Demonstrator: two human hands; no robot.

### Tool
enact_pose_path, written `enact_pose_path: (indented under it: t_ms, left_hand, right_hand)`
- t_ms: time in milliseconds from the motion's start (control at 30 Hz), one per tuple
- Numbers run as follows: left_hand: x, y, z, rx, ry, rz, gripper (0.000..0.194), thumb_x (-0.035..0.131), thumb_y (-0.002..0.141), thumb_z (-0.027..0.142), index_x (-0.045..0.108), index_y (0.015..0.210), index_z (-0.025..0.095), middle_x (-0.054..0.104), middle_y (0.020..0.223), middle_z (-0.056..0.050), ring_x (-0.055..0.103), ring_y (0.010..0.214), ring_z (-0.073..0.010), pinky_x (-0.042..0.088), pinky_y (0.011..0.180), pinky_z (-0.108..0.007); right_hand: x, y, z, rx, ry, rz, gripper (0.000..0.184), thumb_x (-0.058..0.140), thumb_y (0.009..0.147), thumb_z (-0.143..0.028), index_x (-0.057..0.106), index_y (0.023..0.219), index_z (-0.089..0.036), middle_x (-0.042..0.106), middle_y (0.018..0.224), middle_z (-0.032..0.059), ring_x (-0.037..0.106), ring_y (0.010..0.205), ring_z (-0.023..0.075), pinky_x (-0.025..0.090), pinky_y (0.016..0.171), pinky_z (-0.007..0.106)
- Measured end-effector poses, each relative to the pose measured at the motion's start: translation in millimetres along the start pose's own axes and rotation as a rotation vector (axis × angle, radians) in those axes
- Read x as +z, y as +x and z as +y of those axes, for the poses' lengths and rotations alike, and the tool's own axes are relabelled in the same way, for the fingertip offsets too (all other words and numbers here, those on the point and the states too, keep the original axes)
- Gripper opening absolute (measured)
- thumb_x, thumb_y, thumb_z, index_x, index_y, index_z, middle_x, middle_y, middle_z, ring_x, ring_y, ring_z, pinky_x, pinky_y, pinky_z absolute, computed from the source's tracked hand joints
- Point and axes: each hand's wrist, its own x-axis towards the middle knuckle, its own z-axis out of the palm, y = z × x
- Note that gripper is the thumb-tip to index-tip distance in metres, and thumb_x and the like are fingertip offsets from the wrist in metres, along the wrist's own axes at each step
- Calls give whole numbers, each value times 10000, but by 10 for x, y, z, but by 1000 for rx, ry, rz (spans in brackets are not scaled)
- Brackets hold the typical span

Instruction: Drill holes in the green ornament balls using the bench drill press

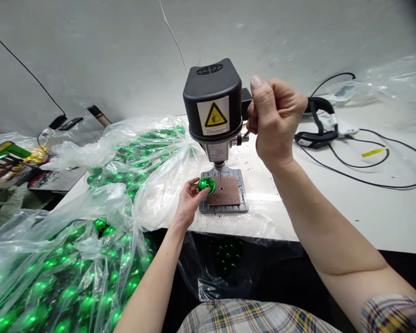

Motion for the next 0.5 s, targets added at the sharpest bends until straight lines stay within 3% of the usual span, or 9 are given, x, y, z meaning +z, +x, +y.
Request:
enact_pose_path:
  t_ms: [133,300,500]
  left_hand:
    - [98,115,-155,11,91,-14,575,862,666,365,629,1141,139,720,1020,-78,664,908,-166,515,849,-309]
    - [195,190,-254,68,314,-14,550,823,707,386,656,1175,154,715,929,-53,626,774,-149,516,707,-279]
    - [305,194,-342,313,612,16,472,816,719,361,685,1138,189,682,985,-72,641,881,-205,525,758,-324]
  right_hand:
    - [2,-3,-11,42,-74,0,576,590,891,-579,269,577,-220,299,528,-39,280,479,78,279,451,274]
    - [6,-15,-41,28,-41,4,588,606,875,-583,269,565,-214,278,531,-42,293,473,77,285,459,266]
    - [1,-17,-29,39,-43,0,591,614,864,-600,257,581,-224,264,525,-46,253,489,85,291,457,278]
